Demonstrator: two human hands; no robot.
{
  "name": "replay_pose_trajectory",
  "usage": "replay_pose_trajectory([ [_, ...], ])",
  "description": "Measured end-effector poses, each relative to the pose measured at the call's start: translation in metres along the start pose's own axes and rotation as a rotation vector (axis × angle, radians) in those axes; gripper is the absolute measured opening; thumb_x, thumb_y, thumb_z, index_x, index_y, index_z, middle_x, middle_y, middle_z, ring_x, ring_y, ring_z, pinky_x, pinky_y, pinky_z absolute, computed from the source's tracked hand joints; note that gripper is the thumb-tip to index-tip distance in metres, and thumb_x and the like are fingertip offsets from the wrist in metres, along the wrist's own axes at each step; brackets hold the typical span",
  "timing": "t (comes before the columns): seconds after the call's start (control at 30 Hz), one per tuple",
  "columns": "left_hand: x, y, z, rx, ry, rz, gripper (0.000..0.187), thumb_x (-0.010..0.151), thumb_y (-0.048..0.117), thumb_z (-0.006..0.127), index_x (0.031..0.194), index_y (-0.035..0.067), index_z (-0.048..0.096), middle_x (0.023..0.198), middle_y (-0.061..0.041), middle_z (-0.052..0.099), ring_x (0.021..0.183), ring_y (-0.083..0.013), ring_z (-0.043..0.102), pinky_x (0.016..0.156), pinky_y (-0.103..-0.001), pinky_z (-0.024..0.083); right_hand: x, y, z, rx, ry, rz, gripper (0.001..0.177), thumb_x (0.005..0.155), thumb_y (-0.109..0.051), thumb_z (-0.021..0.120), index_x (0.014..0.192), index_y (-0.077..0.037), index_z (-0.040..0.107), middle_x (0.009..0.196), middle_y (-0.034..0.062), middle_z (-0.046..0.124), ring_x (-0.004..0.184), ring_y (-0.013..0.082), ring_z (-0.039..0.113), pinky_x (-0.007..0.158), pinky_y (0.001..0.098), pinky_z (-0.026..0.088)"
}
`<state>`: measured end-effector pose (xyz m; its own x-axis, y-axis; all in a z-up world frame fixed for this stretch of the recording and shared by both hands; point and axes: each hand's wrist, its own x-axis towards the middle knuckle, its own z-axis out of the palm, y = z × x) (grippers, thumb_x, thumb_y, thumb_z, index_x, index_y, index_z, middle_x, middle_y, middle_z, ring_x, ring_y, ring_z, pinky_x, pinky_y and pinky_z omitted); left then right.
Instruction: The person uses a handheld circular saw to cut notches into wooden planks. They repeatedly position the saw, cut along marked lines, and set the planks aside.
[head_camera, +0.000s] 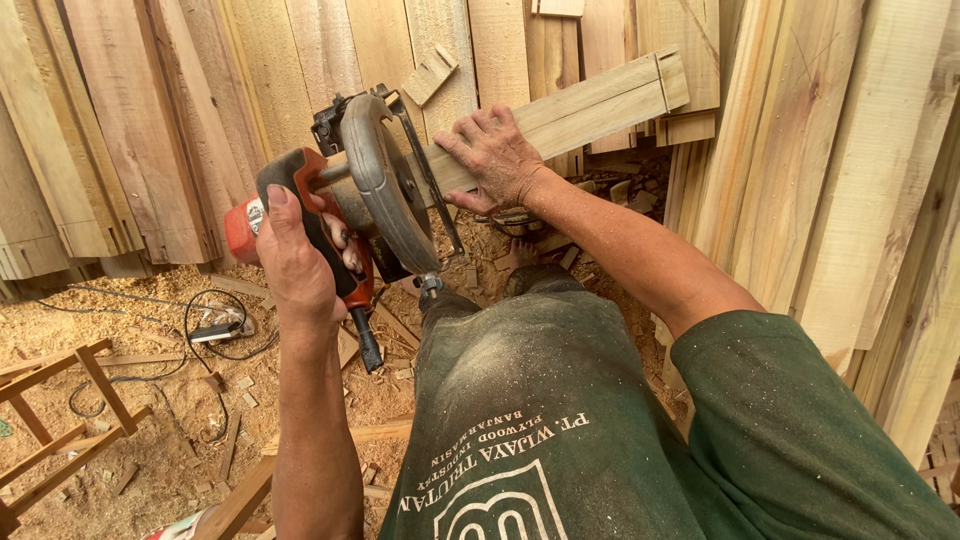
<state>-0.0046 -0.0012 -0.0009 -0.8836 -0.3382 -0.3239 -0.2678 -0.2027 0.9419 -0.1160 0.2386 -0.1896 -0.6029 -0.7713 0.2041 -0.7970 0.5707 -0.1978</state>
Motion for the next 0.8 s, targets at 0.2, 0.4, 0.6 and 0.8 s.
replay_pose_trajectory([
  [0.2,0.018,0.006,0.001,0.069,0.001,0.022,0.054,0.107,0.060,0.047,0.107,0.007,0.057,0.068,0.000,0.052,0.052,-0.0098,0.051,0.042,-0.026,0.044,0.000,-0.001,-0.003,0.024,-0.038,0.019,0.086,0.081,-0.073,0.064,0.139,-0.010,0.057,0.113,0.0132,0.056,0.106,0.0281,0.054,0.098,0.0520,0.033],
  [0.4,0.040,0.019,0.004,0.087,-0.022,-0.016,0.050,0.108,0.057,0.046,0.100,0.008,0.054,0.066,0.001,0.051,0.049,-0.0104,0.051,0.041,-0.027,0.044,0.002,-0.001,-0.007,0.062,-0.037,0.037,0.087,0.083,-0.075,0.066,0.139,-0.010,0.057,0.113,0.0140,0.056,0.107,0.0286,0.053,0.098,0.0521,0.033],
  [0.6,0.010,0.021,0.005,0.140,-0.031,0.050,0.053,0.110,0.059,0.043,0.106,0.007,0.055,0.069,0.002,0.050,0.050,-0.0077,0.050,0.042,-0.026,0.047,-0.003,0.000,-0.003,0.033,-0.019,0.026,0.086,0.083,-0.074,0.065,0.140,-0.011,0.054,0.113,0.0133,0.056,0.107,0.0274,0.053,0.099,0.0506,0.034],
  [0.8,-0.048,0.023,-0.005,0.001,-0.063,0.054,0.052,0.110,0.056,0.043,0.111,0.006,0.056,0.067,0.001,0.051,0.049,-0.0082,0.048,0.042,-0.025,0.042,-0.002,-0.002,0.008,-0.021,-0.117,0.032,0.082,0.086,-0.077,0.061,0.141,-0.016,0.054,0.111,0.0126,0.056,0.105,0.0268,0.053,0.100,0.0520,0.034],
])
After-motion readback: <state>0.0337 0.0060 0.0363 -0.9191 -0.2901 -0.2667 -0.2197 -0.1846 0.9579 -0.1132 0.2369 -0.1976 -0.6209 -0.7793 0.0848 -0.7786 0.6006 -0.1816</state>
